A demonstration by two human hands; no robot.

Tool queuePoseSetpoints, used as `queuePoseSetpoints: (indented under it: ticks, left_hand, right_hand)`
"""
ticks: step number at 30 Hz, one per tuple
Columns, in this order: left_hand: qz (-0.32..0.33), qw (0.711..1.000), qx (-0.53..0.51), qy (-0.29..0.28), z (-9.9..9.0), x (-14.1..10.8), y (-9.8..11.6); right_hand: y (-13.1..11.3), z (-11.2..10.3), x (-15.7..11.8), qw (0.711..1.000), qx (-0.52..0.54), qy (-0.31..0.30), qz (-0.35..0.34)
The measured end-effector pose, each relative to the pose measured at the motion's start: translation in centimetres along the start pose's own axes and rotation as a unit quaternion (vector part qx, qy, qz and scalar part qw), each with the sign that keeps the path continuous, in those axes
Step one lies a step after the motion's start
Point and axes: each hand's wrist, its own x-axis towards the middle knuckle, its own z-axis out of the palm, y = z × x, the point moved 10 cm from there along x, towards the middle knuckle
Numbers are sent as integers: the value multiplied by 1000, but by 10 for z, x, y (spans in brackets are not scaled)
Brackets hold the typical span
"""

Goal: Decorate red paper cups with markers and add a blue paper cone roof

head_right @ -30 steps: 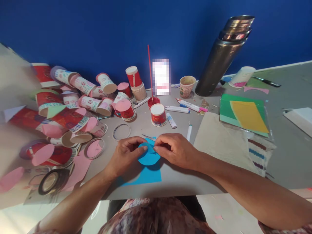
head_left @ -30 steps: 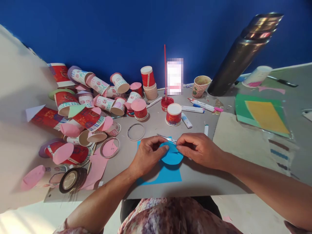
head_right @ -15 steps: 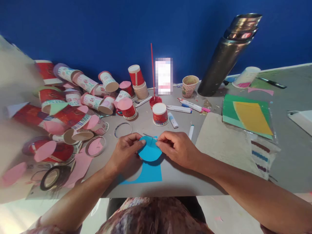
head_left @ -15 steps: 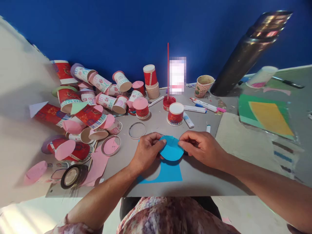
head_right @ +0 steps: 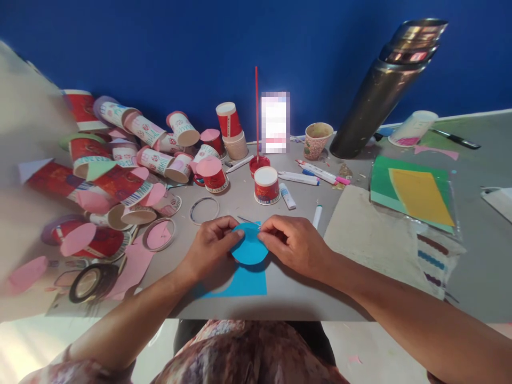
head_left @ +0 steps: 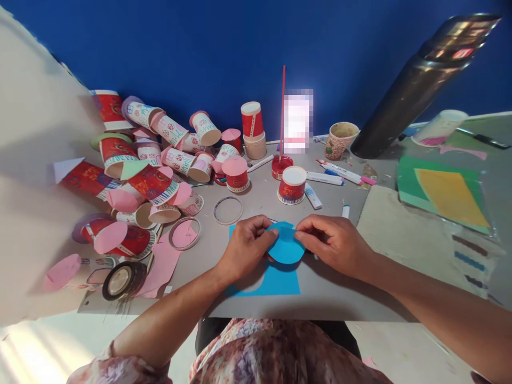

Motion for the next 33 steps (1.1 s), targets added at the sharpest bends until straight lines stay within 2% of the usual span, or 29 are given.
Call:
queuePoseSetpoints:
  ticks: [6, 12, 18, 24, 30, 33]
  left_hand:
    - [44, 997, 63, -9, 5, -6, 10]
    - [95, 990, 102, -3, 2, -6, 20]
    - [51, 994, 96, 5, -2, -4, 13]
    - [40, 995, 94, 3, -2, -4, 11]
    - [42, 995, 90, -7, 2, -5, 11]
    - [53, 994, 97, -17, 5, -6, 15]
  right_hand:
    - [5, 1, 0, 1000, -30, -2, 3]
    - [10, 3, -2, 999, -15, -8, 29]
    - [19, 2, -1, 996, 35, -9, 82]
    - [17, 12, -1, 994, 46, -61, 80]
    - [14, 17, -2, 995, 10, -74, 59]
    - [14, 17, -1, 994, 13, -86, 71]
